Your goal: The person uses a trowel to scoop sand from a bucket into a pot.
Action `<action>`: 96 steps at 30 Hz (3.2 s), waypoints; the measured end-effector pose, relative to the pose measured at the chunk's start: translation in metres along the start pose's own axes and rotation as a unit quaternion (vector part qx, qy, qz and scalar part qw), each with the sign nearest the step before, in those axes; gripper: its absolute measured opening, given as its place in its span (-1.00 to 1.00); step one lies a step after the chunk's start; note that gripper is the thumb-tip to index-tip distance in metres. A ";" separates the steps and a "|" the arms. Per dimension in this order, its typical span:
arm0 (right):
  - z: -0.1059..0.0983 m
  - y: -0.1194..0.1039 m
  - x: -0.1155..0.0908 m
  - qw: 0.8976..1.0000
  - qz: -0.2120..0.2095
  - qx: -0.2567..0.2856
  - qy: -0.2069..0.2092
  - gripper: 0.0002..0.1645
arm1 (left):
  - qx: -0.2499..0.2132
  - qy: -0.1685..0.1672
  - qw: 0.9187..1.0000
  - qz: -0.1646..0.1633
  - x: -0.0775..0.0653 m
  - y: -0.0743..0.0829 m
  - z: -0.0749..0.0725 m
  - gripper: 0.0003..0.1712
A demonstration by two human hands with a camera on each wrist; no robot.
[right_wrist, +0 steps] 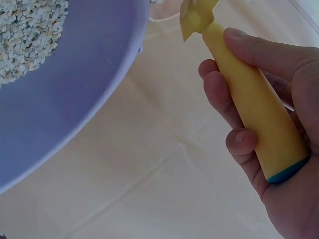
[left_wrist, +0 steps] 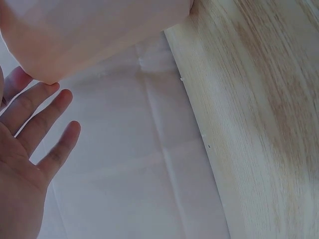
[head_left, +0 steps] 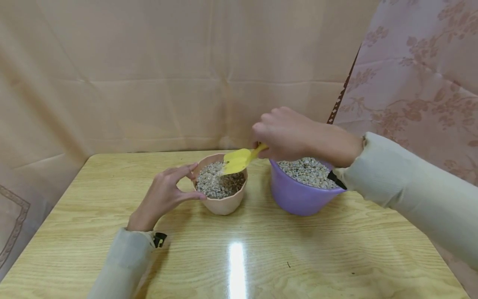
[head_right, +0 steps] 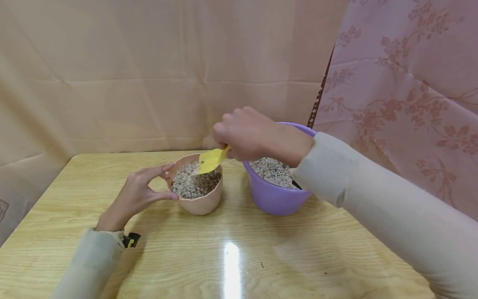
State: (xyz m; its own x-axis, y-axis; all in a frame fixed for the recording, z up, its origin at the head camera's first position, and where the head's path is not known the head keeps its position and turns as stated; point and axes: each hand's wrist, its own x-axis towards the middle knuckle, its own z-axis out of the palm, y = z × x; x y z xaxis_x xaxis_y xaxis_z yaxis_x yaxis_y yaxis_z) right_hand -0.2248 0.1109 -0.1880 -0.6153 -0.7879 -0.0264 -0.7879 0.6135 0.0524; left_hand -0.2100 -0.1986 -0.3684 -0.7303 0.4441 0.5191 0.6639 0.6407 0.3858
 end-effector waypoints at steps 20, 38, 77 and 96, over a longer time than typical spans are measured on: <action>-0.006 0.017 -0.024 0.997 0.019 0.018 0.075 -0.87 | 0.013 -0.010 1.000 0.007 0.002 -0.002 -0.003 -0.27; -0.007 0.064 -0.084 0.985 0.079 0.004 0.155 -0.81 | 0.053 -0.038 0.996 -0.062 0.029 0.019 -0.009 -0.45; 0.042 0.097 -0.132 0.987 0.159 -0.002 -0.008 -0.78 | -0.007 -0.143 0.988 0.054 0.083 0.092 0.036 -0.30; 0.041 0.089 -0.110 0.983 0.142 -0.062 -0.100 -0.69 | -0.042 -0.151 0.988 0.009 0.093 0.101 0.049 -0.19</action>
State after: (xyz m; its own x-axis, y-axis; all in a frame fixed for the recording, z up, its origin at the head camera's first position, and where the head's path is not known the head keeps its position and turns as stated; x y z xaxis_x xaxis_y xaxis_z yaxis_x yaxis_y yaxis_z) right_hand -0.2284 0.2544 -0.2213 -0.8122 -0.5524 -0.1877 -0.5824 0.7863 0.2061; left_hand -0.2183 -0.0617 -0.3186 -0.7244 0.6298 0.2804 0.6792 0.5822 0.4469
